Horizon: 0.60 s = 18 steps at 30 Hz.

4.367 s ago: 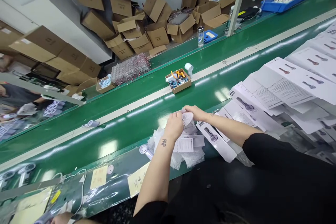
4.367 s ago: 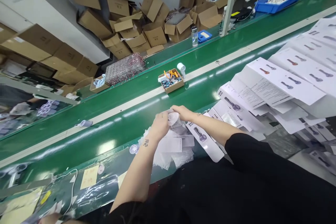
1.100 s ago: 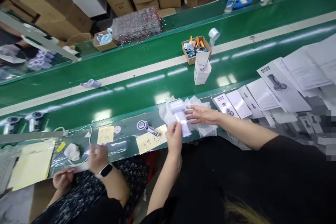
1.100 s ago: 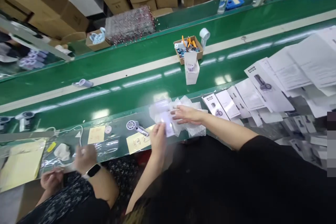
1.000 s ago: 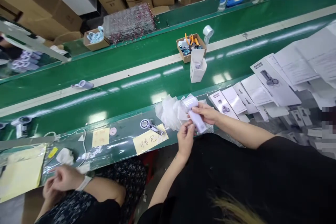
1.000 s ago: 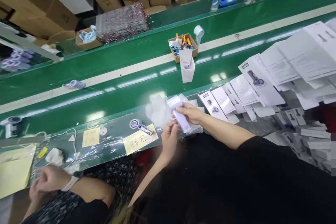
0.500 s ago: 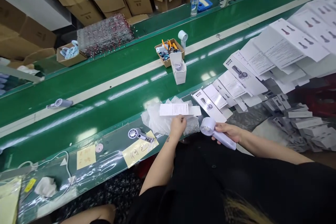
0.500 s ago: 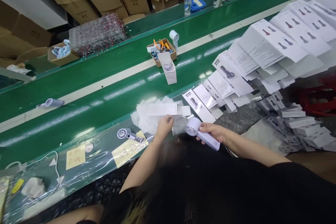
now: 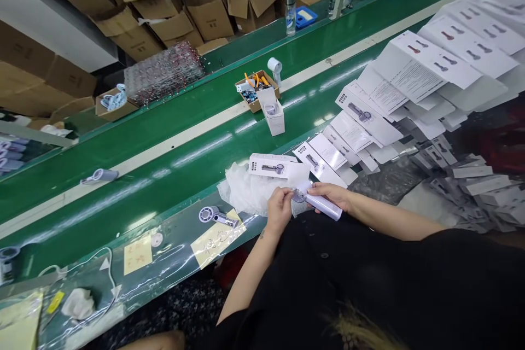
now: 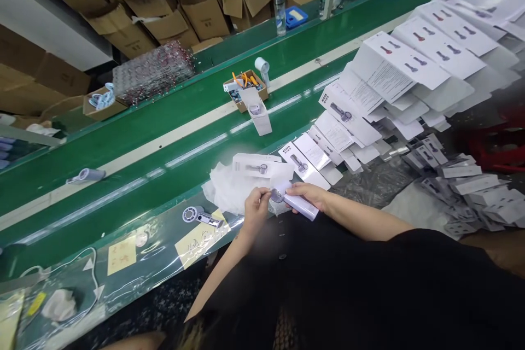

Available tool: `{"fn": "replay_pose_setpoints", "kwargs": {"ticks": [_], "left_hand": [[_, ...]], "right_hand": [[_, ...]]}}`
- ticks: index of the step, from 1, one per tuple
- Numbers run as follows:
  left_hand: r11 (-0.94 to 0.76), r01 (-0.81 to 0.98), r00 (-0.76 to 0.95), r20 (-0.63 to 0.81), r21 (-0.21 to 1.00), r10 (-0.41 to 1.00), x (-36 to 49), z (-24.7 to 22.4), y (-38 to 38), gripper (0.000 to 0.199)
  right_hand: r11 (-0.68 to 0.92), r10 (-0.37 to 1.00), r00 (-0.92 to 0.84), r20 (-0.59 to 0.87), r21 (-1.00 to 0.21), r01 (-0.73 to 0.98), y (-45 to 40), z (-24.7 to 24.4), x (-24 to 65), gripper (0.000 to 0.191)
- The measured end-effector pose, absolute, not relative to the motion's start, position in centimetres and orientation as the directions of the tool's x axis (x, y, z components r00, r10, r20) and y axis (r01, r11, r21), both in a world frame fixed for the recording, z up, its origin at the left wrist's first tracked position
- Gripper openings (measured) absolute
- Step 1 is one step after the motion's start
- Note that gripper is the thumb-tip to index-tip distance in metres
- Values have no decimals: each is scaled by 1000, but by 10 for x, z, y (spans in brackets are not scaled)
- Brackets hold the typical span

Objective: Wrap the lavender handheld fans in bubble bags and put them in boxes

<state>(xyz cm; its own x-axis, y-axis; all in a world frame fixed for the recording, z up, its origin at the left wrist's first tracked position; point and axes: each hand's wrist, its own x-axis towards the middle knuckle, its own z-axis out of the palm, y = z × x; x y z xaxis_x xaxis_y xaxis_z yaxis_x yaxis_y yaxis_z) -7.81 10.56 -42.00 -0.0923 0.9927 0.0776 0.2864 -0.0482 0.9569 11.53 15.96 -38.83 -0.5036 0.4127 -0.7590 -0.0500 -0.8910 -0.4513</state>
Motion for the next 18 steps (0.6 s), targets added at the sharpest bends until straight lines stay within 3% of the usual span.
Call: {"fn": "replay_pose_setpoints", "kwargs": {"ticks": [2,4,7,9,11,13,15,18], "left_hand": [[-172,368,34,171,914,985,-76,-417,104,13],[-201,368,102,176,908,979,-74,-413,109,14],[-162,368,36,160,916,986,-70,-404,122,13],[-229,476,55,231,849,971,-71,-396,129,14],[-401,585,277,291,704,916,-74,-390,130,16],[-533,591,508,234,606,829,-78,-387,128,20],[-467,597,522,127,652,844,-83,-388,127,21],[-187,592,273,23,784,962,-87,-390,129,19]], "right_hand": [[-874,444,-451,-774,-485,-29,161,-386,113,29],[-862,465,-413,-783,-507,-9,166,-382,108,33],[-861,454,-458,-764,-508,-6,177,-376,104,46],[-866,427,-530,-733,-499,-7,184,-371,104,49],[-865,423,-538,-729,-502,1,188,-367,105,48],[-870,434,-462,-773,-494,9,189,-365,105,43],[-890,431,-358,-828,-456,-18,187,-367,100,34],[-910,414,-249,-876,-406,-84,184,-374,91,16]]}}
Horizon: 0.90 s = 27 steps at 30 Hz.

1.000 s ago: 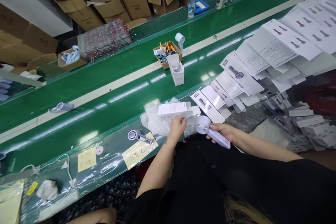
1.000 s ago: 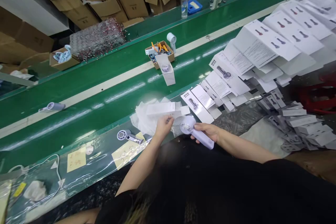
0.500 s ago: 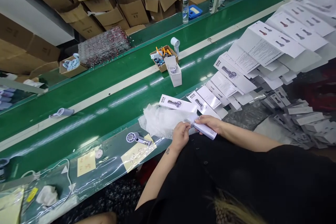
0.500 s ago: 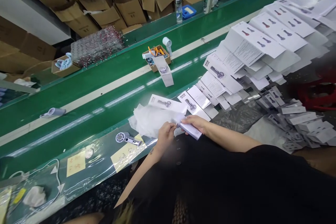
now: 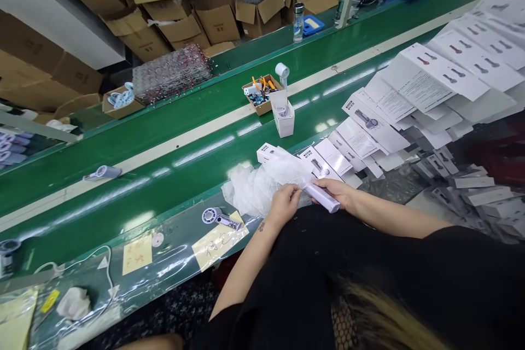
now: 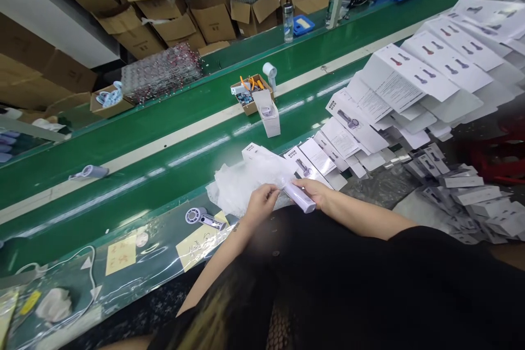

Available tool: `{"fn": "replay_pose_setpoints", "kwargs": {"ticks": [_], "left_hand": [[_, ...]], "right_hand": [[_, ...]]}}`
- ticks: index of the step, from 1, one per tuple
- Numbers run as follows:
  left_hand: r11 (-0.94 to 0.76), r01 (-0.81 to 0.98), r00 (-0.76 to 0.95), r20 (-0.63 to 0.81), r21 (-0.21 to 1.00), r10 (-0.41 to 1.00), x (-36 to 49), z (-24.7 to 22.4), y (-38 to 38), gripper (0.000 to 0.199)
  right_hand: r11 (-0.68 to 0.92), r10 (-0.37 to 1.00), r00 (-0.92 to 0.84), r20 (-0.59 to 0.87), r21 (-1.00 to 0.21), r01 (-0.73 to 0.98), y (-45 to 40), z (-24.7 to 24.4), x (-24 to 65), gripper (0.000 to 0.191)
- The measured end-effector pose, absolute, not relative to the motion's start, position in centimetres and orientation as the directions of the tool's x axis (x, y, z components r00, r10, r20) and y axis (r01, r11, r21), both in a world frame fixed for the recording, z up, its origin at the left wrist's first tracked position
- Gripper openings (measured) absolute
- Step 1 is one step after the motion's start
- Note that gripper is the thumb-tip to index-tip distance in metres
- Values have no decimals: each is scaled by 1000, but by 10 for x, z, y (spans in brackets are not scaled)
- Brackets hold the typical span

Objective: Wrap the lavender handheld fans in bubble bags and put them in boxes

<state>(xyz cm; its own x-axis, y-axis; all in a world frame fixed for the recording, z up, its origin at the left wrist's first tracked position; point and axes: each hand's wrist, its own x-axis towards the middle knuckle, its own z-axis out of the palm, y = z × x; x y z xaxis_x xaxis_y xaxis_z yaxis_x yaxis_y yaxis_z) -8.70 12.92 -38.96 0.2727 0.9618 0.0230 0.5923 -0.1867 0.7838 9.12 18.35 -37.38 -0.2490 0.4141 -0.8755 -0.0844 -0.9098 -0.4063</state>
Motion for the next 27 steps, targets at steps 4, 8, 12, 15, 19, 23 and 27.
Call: {"fn": "replay_pose_setpoints", "kwargs": {"ticks": [4,8,12,15,19,23,27], "left_hand": [[1,441,95,-48,898,994,-91,-378,128,17],[322,114,38,-328,940,944,-104,-350,117,20],[318,-28,37,-317,948,948,-121,-326,109,22],[268,17,-32,-267,963,963,-130,-318,109,19],[272,36,-15,-272,962,962,-146,-307,110,20],[99,9,-118,-98,995,988,-169,-295,120,35],[-101,233,118,75,967,990,-165,-304,141,100]], "right_hand": [[-801,562,-150,-814,-580,147,180,-369,91,19],[-323,772,-281,-571,-731,601,177,-331,99,20],[-5,819,-425,-387,-744,668,168,-286,90,14],[8,778,-462,-427,-728,686,163,-267,79,17],[-64,809,-422,-410,-774,630,171,-255,74,21],[-346,680,-546,-488,-871,348,189,-245,65,25],[-412,604,-691,-397,-898,155,213,-252,49,28]]}}
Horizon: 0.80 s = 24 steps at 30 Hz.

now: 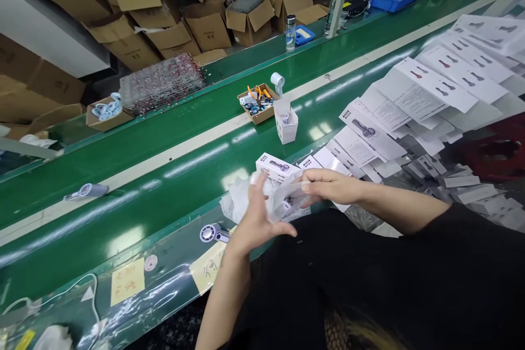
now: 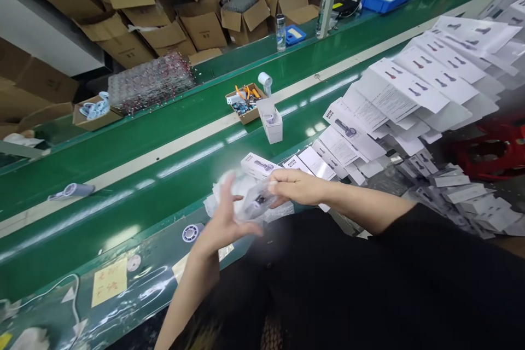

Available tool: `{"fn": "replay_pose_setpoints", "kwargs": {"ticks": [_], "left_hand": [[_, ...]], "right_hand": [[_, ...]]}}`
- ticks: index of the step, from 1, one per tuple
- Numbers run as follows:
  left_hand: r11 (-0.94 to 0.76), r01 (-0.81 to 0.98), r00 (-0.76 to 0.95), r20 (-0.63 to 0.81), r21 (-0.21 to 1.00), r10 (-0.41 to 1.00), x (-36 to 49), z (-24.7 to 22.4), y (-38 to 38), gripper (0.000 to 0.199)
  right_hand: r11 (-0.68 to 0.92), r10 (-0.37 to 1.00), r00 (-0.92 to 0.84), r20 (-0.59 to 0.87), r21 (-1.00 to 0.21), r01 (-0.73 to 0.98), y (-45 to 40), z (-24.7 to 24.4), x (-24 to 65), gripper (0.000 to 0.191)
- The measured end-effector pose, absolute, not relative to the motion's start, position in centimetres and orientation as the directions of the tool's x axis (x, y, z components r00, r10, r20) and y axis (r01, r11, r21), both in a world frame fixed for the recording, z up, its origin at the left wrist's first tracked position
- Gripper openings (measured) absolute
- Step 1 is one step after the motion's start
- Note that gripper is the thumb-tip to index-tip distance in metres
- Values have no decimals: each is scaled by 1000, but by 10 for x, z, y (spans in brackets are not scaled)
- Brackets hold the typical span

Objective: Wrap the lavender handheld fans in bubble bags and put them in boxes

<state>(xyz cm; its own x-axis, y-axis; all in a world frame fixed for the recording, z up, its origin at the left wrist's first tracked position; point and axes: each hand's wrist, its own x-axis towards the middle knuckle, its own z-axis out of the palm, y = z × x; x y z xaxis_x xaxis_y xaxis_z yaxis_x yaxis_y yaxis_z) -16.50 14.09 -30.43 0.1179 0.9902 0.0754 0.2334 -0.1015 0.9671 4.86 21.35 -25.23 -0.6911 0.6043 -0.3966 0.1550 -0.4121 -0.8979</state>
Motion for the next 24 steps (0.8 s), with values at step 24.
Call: {"fn": "replay_pose_setpoints", "kwargs": {"ticks": [24], "left_hand": [[-60,-557,-508,-283,829,813,-183,-349,147,41]], "right_hand": [[732,589,-807,-42,-394,555,329,-317,21,19]]}}
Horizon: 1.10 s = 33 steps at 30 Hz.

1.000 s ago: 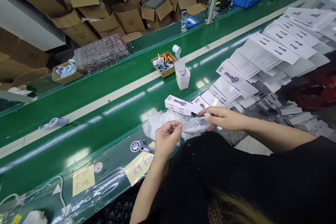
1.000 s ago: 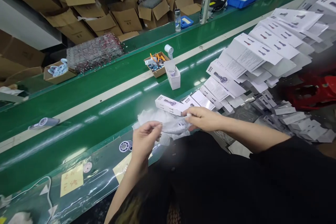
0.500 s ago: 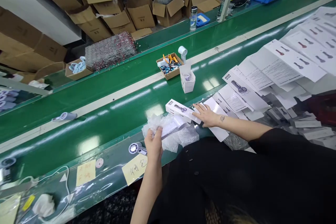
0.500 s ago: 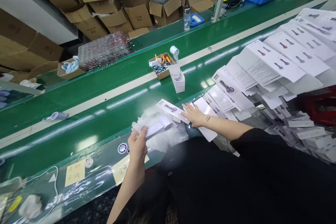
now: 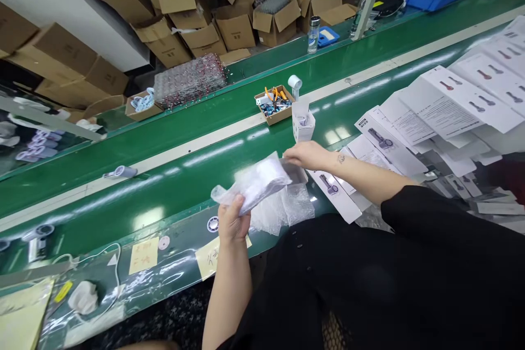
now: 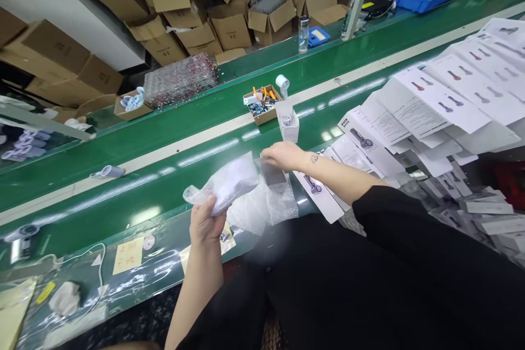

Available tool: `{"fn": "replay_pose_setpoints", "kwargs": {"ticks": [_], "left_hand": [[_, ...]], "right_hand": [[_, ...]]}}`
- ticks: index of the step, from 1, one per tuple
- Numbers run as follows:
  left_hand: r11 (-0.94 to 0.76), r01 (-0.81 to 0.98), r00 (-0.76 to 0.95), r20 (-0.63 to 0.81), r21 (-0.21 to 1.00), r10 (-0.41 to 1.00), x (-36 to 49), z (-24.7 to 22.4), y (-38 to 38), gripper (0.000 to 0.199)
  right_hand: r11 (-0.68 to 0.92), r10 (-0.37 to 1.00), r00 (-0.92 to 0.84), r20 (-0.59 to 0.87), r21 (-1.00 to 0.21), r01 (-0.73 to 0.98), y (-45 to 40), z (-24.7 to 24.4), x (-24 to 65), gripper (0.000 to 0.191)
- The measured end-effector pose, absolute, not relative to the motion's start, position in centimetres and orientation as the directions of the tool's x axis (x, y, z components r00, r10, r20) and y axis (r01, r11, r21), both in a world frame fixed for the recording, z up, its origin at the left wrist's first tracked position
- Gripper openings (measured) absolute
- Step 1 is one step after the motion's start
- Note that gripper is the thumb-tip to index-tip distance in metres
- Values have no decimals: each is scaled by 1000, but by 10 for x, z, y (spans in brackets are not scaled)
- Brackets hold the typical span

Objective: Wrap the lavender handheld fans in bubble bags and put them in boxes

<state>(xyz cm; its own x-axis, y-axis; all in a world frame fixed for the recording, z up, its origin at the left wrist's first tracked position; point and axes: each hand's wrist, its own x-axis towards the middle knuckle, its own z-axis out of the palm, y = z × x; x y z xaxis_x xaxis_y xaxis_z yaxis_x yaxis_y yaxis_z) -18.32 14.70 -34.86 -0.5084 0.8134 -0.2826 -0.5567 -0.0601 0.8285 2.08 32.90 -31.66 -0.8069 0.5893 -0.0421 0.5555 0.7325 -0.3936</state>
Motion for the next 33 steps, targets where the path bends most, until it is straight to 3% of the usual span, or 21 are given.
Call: {"fn": "replay_pose_setpoints", "kwargs": {"ticks": [3,6,9,12,14,17,19,23,28,31,33], "left_hand": [[17,-357,-447,-187,934,875,-167,-349,163,33],[162,98,-485,-94,982,869,-160,-346,167,22],[220,589,-439,79,777,895,-149,-332,163,12],[59,914,-92,63,401,994,-125,-313,169,16],[-68,971,76,-23,231,997,-105,-305,182,21],[-46,990,52,-47,133,998,-86,-312,205,23],[-25,991,27,-15,132,1000,-82,-326,208,25],[-233,953,219,90,195,972,-80,-360,183,39],[-333,925,300,188,183,935,-85,-366,163,23],[-208,931,93,357,300,929,-120,-366,155,21],[120,881,-315,377,458,871,-160,-379,143,20]], "right_hand": [[629,595,-798,-97,-562,537,330,-346,21,13],[436,666,-730,-154,-713,549,331,-369,27,18],[213,649,-680,-342,-776,594,329,-376,32,25],[106,594,-690,-414,-809,577,323,-377,28,27],[208,577,-736,-353,-809,551,320,-376,25,21],[372,601,-750,-276,-734,568,319,-373,24,14],[404,627,-735,-260,-698,591,320,-371,29,12],[391,647,-711,-274,-682,618,320,-366,38,13],[438,655,-694,-298,-598,671,324,-351,25,23],[499,645,-721,-255,-573,650,352,-336,5,25],[517,669,-711,-214,-554,653,382,-327,-13,22]]}}
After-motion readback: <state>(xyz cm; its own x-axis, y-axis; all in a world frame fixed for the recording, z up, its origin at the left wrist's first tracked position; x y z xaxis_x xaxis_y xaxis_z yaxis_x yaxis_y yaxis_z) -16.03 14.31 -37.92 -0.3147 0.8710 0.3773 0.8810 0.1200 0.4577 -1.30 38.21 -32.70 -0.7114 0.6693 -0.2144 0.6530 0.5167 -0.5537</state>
